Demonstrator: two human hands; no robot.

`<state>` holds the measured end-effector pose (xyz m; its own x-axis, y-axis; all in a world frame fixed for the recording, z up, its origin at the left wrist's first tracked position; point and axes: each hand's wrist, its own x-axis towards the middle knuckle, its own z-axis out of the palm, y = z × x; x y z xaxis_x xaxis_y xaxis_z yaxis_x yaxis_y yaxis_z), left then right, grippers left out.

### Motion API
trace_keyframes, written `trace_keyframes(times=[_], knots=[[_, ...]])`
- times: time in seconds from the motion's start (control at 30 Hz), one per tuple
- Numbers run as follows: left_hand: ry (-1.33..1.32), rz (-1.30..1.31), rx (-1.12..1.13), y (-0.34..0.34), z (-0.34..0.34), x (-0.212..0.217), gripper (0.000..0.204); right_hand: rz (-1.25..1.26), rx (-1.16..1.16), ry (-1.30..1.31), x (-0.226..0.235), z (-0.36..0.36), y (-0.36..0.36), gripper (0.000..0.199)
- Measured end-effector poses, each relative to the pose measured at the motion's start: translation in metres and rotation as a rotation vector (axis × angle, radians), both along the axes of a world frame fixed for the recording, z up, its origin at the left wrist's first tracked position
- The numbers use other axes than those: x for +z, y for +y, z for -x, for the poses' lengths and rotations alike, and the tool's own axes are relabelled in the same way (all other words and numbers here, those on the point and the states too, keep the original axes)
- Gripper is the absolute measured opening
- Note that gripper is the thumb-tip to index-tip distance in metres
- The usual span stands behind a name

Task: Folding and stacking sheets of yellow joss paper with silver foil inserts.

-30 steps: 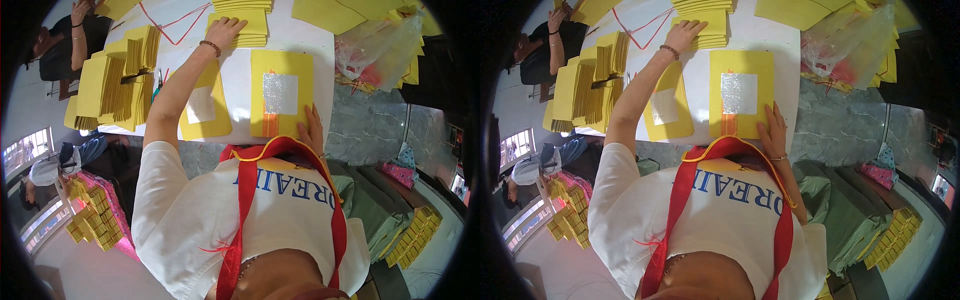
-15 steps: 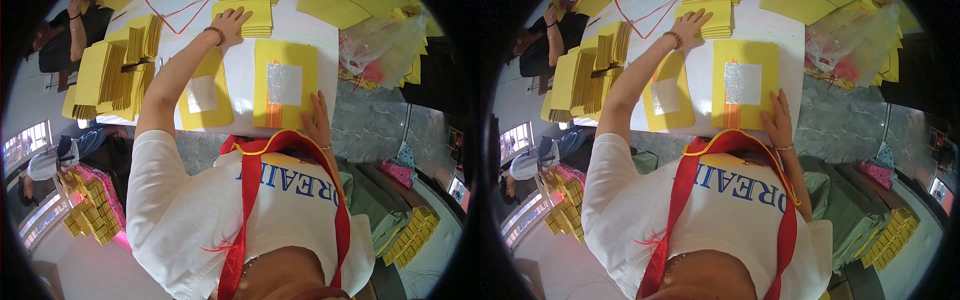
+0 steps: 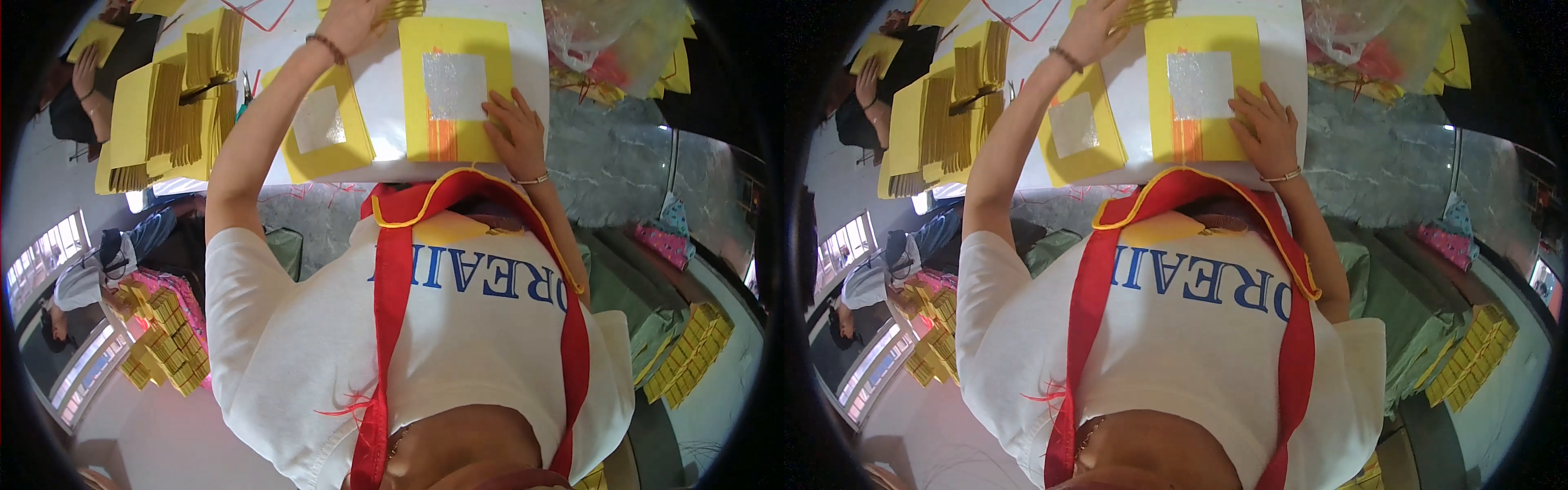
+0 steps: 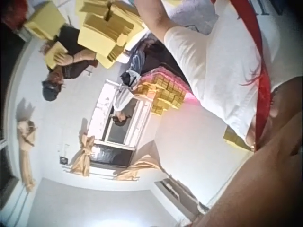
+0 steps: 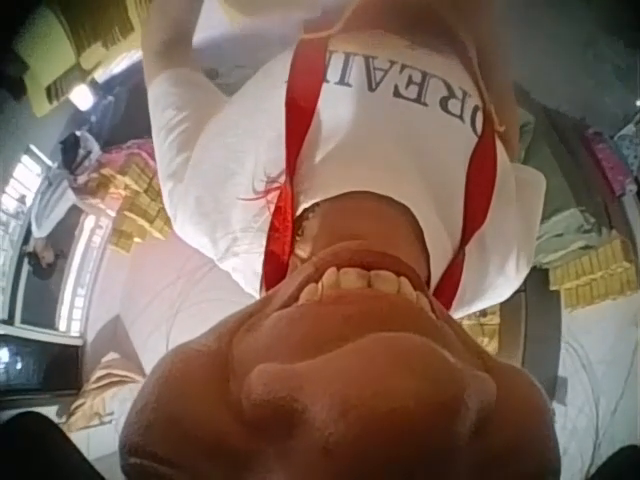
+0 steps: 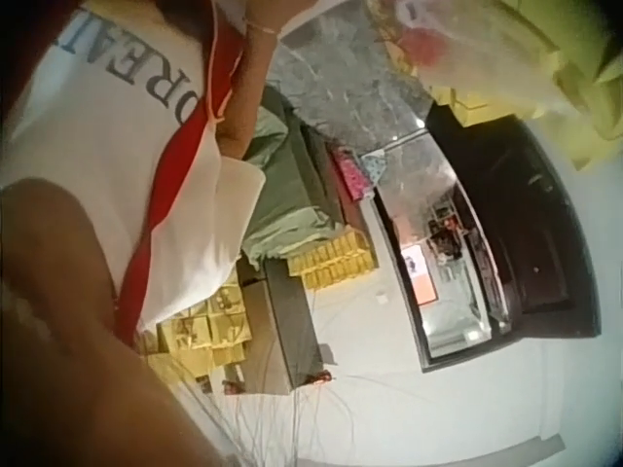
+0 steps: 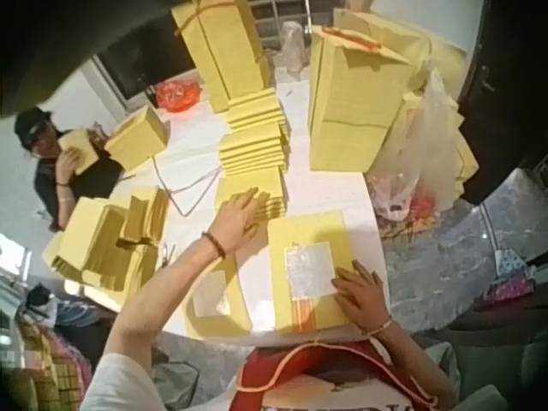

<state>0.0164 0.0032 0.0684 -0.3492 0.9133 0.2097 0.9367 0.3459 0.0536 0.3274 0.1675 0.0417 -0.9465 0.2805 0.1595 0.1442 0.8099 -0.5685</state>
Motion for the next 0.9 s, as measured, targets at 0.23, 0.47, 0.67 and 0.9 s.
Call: trace_keyframes(times=[0.23,0.47,0.67,0.9], knots=[[-0.281,-0.123,-0.277,-0.041,-0.171,0.023,0.047,0.214,0.011,0.141,-0.012,0.002,0.004,0.030],[-0.348,-0.200,-0.242,-0.053,-0.187,0.008,0.033,0.856,-0.038,0.082,-0.009,0.002,0.003,0.029],[-0.822,-0.267,-0.063,-0.051,-0.182,0.011,0.015,1.041,-0.111,0.050,0.002,0.004,0.012,0.050],[-0.899,-0.246,-0.049,-0.049,-0.174,0.007,0.016,1.027,-0.102,0.028,0.003,0.006,0.014,0.052]])
